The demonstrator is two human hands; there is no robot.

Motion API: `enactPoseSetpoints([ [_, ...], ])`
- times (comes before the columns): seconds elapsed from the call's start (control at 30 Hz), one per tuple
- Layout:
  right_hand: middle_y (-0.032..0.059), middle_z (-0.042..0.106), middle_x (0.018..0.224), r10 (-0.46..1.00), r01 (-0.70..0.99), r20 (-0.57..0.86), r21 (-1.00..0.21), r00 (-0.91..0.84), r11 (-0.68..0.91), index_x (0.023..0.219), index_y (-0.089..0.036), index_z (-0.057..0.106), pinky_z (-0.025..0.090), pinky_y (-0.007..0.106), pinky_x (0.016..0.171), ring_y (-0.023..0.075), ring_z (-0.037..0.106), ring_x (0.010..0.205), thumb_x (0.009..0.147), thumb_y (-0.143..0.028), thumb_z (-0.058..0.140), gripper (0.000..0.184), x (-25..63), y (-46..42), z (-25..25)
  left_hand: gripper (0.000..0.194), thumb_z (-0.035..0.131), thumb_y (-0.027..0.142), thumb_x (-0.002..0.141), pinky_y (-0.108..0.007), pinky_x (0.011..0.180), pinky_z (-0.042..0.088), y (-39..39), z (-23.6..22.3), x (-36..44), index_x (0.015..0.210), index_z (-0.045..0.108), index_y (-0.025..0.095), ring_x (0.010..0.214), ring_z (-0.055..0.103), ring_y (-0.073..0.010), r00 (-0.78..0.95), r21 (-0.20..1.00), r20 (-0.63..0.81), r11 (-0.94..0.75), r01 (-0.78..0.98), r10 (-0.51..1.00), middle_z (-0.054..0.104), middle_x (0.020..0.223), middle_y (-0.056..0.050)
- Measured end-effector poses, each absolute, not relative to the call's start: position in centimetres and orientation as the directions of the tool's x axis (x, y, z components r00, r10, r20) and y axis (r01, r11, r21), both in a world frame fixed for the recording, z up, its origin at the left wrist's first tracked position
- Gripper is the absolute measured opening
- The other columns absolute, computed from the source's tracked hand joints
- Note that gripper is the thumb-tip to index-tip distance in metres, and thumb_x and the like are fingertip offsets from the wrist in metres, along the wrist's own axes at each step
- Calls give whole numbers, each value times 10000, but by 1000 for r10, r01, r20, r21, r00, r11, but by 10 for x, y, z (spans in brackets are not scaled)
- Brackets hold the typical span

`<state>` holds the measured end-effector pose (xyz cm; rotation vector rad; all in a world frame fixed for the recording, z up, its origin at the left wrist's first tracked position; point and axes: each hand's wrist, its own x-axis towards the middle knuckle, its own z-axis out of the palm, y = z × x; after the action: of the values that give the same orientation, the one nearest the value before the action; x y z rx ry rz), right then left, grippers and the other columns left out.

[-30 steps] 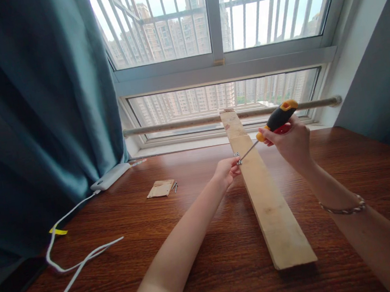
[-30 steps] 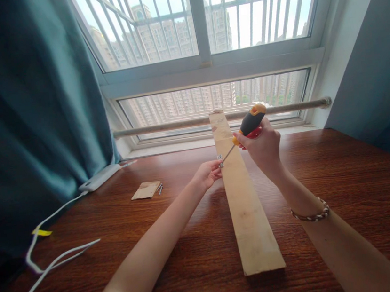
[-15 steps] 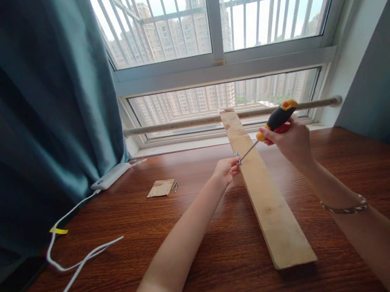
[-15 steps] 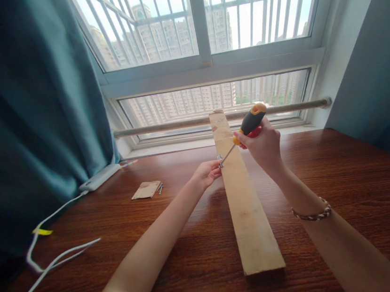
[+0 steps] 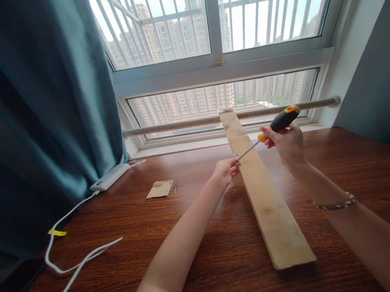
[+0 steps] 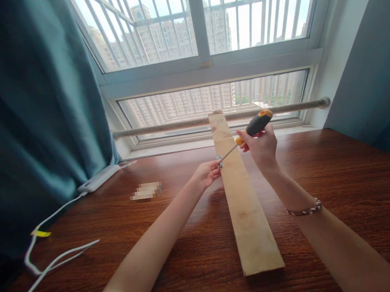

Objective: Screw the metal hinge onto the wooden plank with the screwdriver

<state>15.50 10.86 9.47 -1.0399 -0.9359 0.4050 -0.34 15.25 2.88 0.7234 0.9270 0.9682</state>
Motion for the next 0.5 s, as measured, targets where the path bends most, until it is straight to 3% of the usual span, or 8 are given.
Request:
enactPoseSetpoints([
  [0.1,-66,545,576,662,9,362,-881,656,473,763,-224,383,333,191,300,77,466,360,553,-506,789,538,172,122,89,110,618,48,759,-230,626,494,152,30,-4,670,647,107,548,608,-117,260,837,-339,416,-356,904,679,698,-88],
  [0.17,-64,515,546,685,6,292,-922,668,387,750,-228,379,295,195,307,80,438,360,626,-558,707,481,190,130,85,125,597,44,772,-229,621,497,151,32,-4,675,644,110,547,610,-118,257,830,-348,423,-362,902,674,680,-81],
  [0.27,-16,546,560,751,285,260,-953,607,99,733,-217,438,346,224,369,132,522,448,658,-549,661,407,220,141,72,139,575,43,785,-228,623,502,151,33,-5,689,638,122,571,621,-123,252,825,-360,433,-363,898,673,670,-70],
  [0.3,14,574,584,774,457,282,-889,567,-12,715,-210,463,372,237,406,161,566,513,642,-526,677,389,228,144,65,139,575,45,786,-222,618,499,151,33,-5,690,635,127,565,617,-120,251,824,-366,438,-359,896,670,665,-65],
  [0.37,81,634,663,830,760,314,-622,461,-187,681,-197,507,405,263,490,226,627,671,628,-479,693,342,238,149,48,125,593,55,778,-212,608,491,151,32,-6,687,631,132,549,608,-113,254,822,-376,447,-354,891,665,663,-64],
  [0.43,127,674,761,891,898,280,-365,357,-245,695,-186,547,407,283,550,265,640,778,670,-455,659,293,241,152,31,102,623,60,758,-211,603,487,152,31,-6,683,631,130,538,602,-112,260,820,-374,448,-355,890,663,667,-68],
  [0.5,133,688,810,929,932,215,-270,302,-241,750,-180,579,398,289,568,265,640,795,715,-452,621,278,240,155,15,94,633,59,748,-209,600,488,153,31,-7,684,632,129,540,602,-114,268,820,-367,446,-358,891,662,667,-69],
])
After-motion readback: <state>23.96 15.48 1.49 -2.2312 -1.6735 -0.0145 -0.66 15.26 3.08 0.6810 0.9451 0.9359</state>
